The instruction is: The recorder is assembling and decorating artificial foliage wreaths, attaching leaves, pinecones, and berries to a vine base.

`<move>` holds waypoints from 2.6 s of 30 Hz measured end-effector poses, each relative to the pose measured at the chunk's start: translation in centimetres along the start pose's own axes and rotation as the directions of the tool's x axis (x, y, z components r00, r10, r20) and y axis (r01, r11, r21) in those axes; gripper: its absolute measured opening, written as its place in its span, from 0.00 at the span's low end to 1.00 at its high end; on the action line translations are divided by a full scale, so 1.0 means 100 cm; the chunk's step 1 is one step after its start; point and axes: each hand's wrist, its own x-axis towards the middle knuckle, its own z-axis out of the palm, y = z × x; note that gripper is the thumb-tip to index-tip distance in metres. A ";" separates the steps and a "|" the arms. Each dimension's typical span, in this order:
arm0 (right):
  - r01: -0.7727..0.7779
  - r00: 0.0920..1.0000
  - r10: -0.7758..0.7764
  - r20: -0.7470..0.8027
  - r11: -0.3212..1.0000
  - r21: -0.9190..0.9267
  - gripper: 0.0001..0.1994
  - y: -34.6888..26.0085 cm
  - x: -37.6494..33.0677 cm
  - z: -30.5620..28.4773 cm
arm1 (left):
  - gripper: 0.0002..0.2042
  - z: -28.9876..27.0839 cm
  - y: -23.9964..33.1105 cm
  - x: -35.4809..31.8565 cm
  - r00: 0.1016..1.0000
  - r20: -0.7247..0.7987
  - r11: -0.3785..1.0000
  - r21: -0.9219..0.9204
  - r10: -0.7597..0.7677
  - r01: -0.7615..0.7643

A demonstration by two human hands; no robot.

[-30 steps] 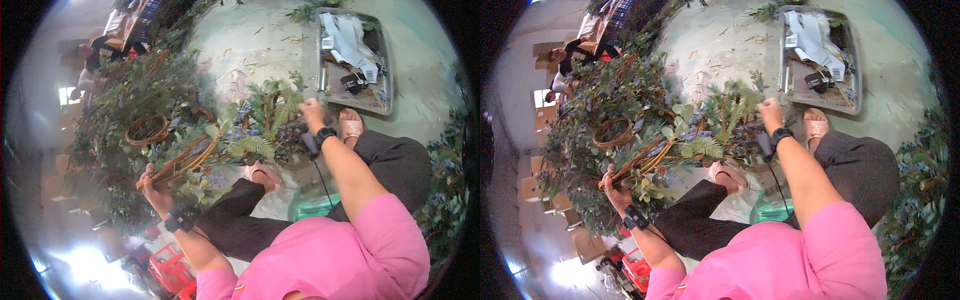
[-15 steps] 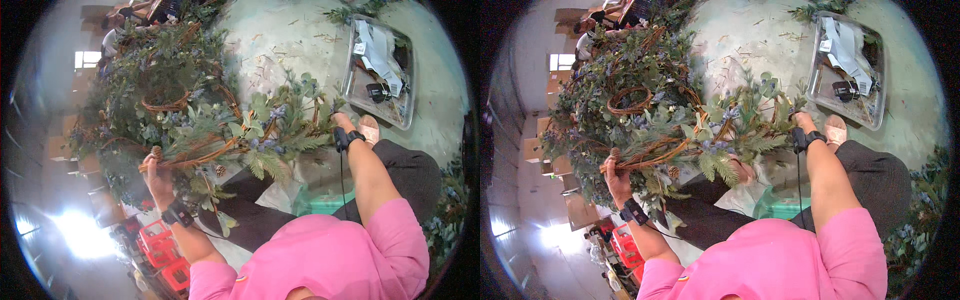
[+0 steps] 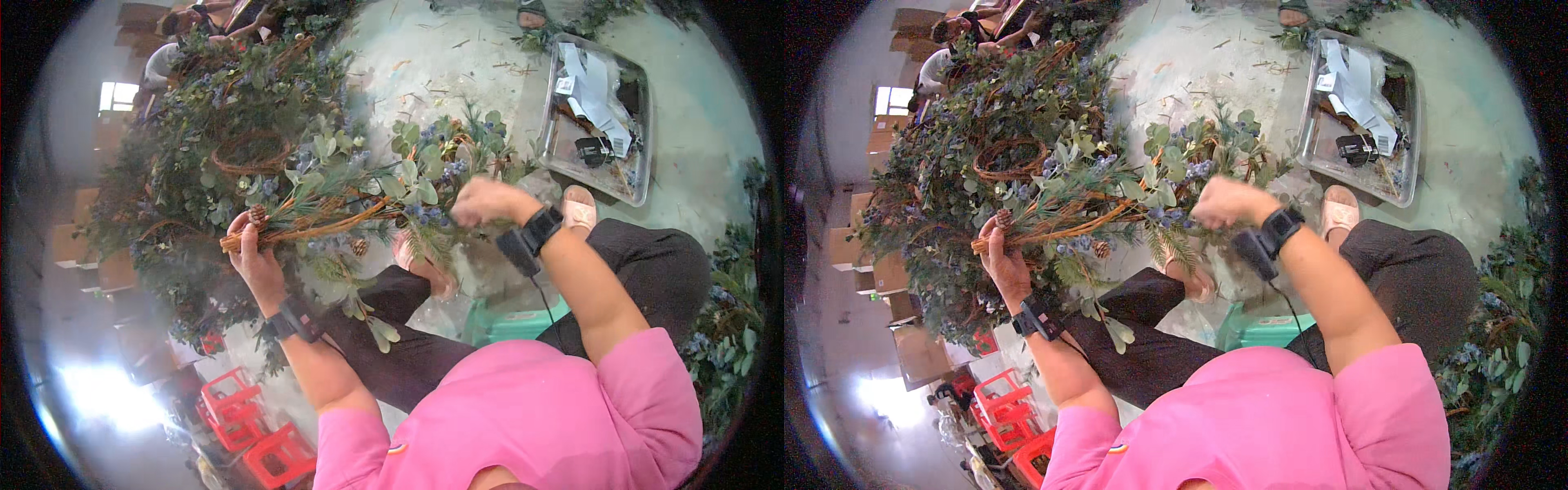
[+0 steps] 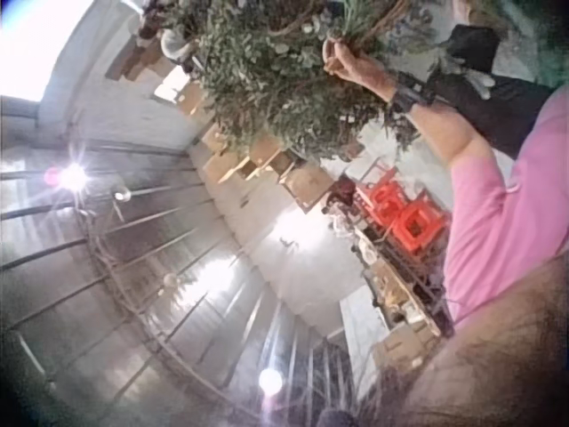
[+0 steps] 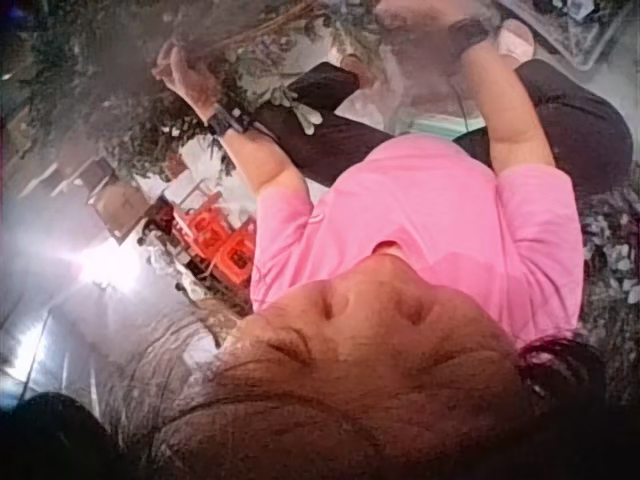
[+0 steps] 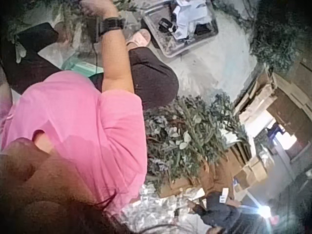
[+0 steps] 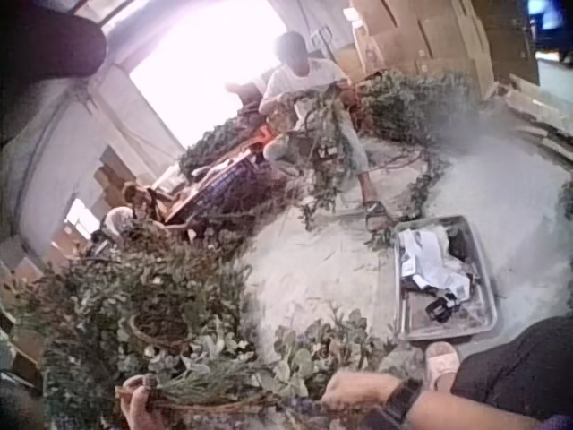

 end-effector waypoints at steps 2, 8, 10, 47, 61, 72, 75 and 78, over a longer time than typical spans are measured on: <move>-0.017 0.992 -0.002 0.124 0.988 0.156 0.19 -0.001 -0.007 0.037 | 0.14 -0.001 -0.003 0.002 1.000 -0.003 1.000 0.020 0.009 -0.009; 0.032 0.974 -0.123 0.192 0.907 0.420 0.12 -0.029 -0.022 0.056 | 0.14 0.009 0.003 -0.004 1.000 -0.014 0.998 0.056 0.004 -0.004; 0.512 0.827 -0.539 0.160 0.839 0.185 0.09 -0.051 -0.023 0.033 | 0.13 0.001 0.007 -0.006 1.000 -0.027 0.995 0.101 0.015 -0.012; 0.522 0.848 -0.474 -0.238 0.825 0.217 0.13 -0.012 0.031 0.088 | 0.14 0.009 -0.014 -0.010 0.900 -0.376 0.973 -0.144 -0.220 0.178; 0.227 0.847 -0.011 -0.531 0.911 0.344 0.07 -0.025 -0.010 -0.050 | 0.09 -0.026 -0.015 -0.018 0.988 -0.128 0.994 -0.087 -0.081 0.070; 0.236 0.861 -0.131 -0.492 0.959 0.158 0.07 0.001 0.008 -0.032 | 0.14 -0.026 -0.011 -0.011 0.999 0.043 0.992 -0.122 -0.014 0.019; 0.284 0.811 -0.283 -0.511 0.956 -0.079 0.09 0.009 0.019 -0.027 | 0.15 -0.022 -0.014 -0.010 0.997 0.025 0.997 0.040 0.072 -0.073; 0.344 0.707 -0.500 -0.500 0.861 -0.375 0.13 0.024 0.035 -0.013 | 0.15 -0.025 -0.014 -0.009 0.999 0.038 0.997 -0.079 0.010 -0.007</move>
